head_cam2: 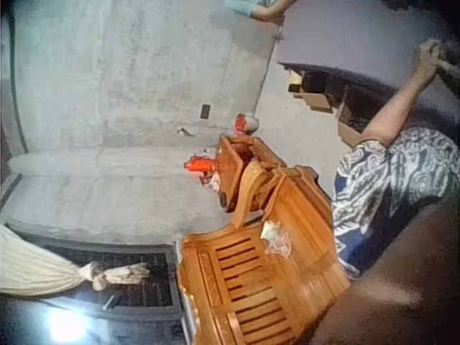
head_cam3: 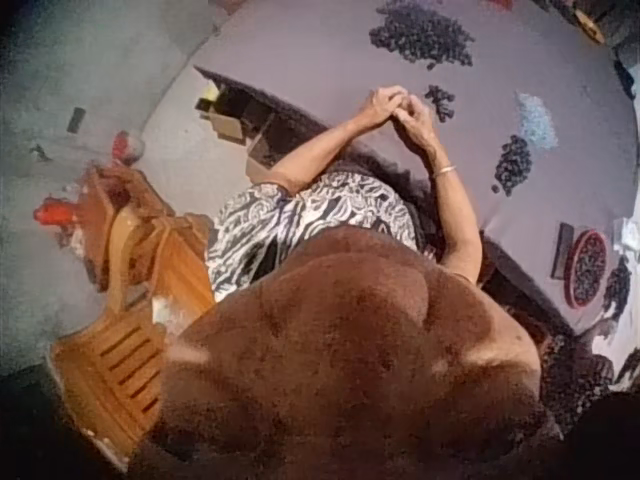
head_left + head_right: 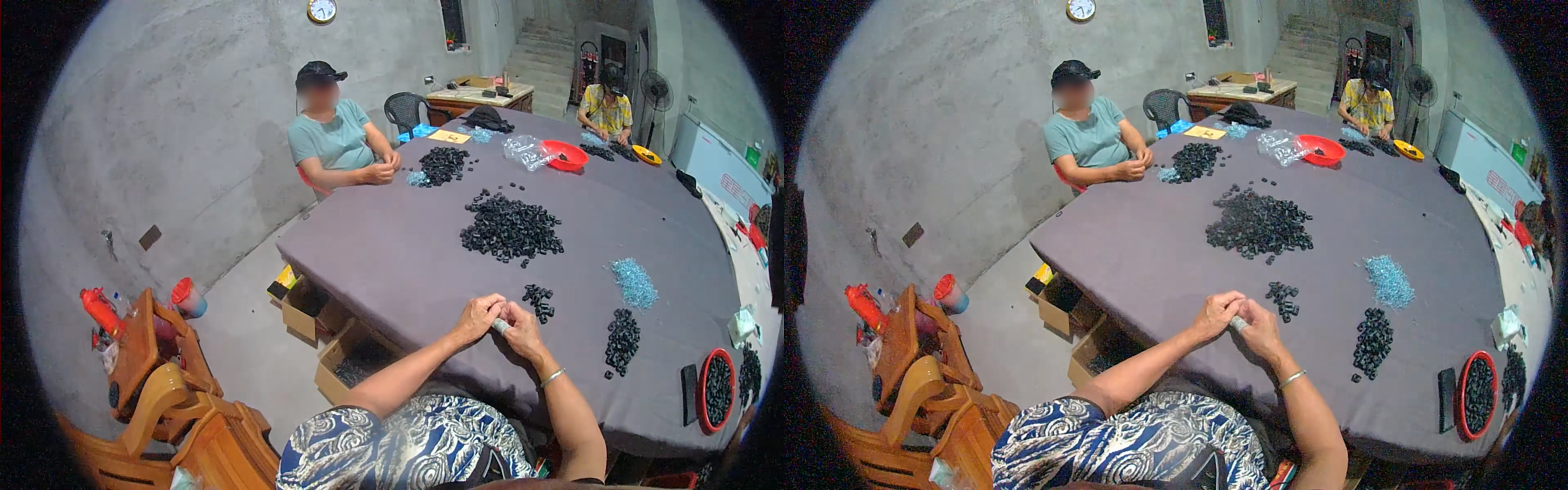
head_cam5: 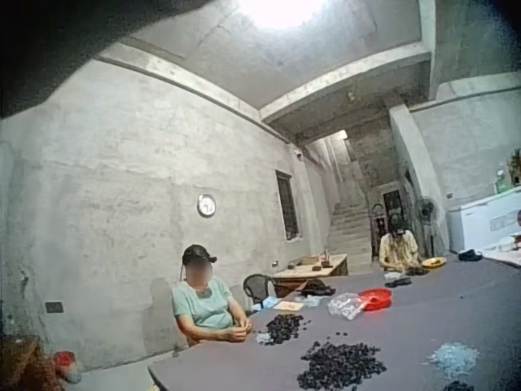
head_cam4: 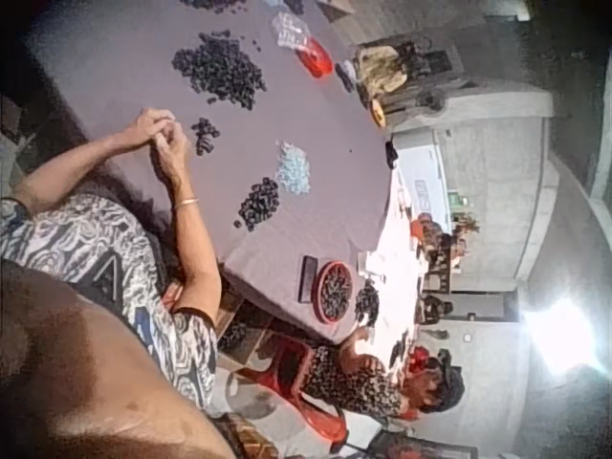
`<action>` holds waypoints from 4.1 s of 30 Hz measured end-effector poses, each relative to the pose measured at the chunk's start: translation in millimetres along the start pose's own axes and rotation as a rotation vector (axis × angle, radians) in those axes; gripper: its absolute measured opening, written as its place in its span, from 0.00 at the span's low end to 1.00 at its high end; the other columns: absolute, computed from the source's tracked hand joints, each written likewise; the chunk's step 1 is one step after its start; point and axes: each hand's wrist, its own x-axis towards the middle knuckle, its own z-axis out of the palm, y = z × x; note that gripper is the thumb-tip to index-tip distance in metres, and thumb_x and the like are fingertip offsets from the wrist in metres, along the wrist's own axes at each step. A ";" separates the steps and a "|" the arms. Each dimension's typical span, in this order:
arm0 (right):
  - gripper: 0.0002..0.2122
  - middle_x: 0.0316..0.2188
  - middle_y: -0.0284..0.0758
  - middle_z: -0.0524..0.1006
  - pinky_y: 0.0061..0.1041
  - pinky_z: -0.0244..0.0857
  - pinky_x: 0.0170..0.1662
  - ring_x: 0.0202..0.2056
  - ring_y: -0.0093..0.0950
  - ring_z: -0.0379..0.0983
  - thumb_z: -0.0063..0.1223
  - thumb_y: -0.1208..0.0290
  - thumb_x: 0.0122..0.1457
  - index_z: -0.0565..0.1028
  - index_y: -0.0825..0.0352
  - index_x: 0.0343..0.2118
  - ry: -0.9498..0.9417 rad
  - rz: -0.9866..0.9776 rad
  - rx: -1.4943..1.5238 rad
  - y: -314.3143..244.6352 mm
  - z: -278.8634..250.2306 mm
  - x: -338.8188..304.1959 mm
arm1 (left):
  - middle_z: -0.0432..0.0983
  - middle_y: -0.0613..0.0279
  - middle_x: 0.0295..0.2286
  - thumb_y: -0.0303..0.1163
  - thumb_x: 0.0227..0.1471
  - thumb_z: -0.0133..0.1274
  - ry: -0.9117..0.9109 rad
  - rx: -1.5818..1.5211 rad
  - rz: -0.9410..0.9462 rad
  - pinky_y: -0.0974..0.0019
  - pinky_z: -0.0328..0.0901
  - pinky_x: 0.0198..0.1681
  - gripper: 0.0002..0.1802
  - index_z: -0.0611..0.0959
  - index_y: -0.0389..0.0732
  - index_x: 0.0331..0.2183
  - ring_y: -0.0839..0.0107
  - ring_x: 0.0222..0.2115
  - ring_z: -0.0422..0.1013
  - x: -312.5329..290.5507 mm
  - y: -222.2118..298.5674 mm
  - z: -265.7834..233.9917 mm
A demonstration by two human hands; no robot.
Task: The person assembles small plastic components by fitting pieces together by hand and sorts the assembled parts across the table.
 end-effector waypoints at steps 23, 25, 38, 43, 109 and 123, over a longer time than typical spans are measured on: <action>0.08 0.16 0.29 0.71 0.23 0.61 0.25 0.22 0.18 0.64 0.57 0.70 0.49 0.70 0.67 0.23 -0.050 0.090 0.099 -10.0 -1.5 -1.7 | 0.77 0.50 0.25 0.36 0.54 0.46 0.044 0.014 -0.013 0.62 0.67 0.32 0.14 0.79 0.37 0.35 0.61 0.27 0.74 -1.0 -5.6 2.2; 0.08 0.17 0.21 0.66 0.18 0.55 0.23 0.21 0.14 0.58 0.57 0.74 0.51 0.68 0.64 0.22 -0.037 0.052 0.083 -5.7 -0.8 -2.0 | 0.77 0.50 0.25 0.36 0.54 0.46 0.049 0.008 0.011 0.62 0.67 0.32 0.14 0.79 0.37 0.35 0.60 0.27 0.74 -0.6 -3.2 2.5; 0.10 0.17 0.23 0.67 0.18 0.57 0.23 0.21 0.14 0.60 0.58 0.70 0.51 0.67 0.65 0.21 -0.047 0.118 0.176 -17.7 -2.2 -4.2 | 0.77 0.51 0.26 0.36 0.53 0.47 0.029 -0.038 -0.041 0.63 0.67 0.33 0.14 0.79 0.36 0.35 0.63 0.27 0.74 -1.1 -4.1 2.7; 0.10 0.17 0.23 0.67 0.19 0.57 0.23 0.21 0.14 0.60 0.58 0.70 0.51 0.67 0.65 0.21 -0.049 0.149 0.162 -24.0 -2.8 -4.9 | 0.76 0.51 0.25 0.35 0.53 0.46 0.025 -0.027 -0.032 0.62 0.66 0.32 0.13 0.79 0.36 0.34 0.62 0.26 0.73 -1.1 -2.6 0.9; 0.09 0.16 0.26 0.65 0.20 0.58 0.24 0.22 0.15 0.59 0.55 0.72 0.53 0.67 0.66 0.23 0.068 0.174 0.295 4.8 0.1 1.9 | 0.71 0.63 0.21 0.34 0.53 0.51 -0.038 -0.140 -0.016 0.70 0.63 0.28 0.10 0.76 0.37 0.33 0.77 0.24 0.67 -3.8 16.9 -8.8; 0.14 0.16 0.28 0.65 0.22 0.58 0.23 0.21 0.18 0.59 0.62 0.62 0.49 0.69 0.67 0.24 0.141 0.017 0.050 18.6 -3.3 2.9 | 0.72 0.71 0.26 0.28 0.52 0.53 -0.318 -0.663 -0.268 0.74 0.66 0.31 0.04 0.77 0.39 0.33 0.82 0.29 0.68 0.7 7.2 -17.0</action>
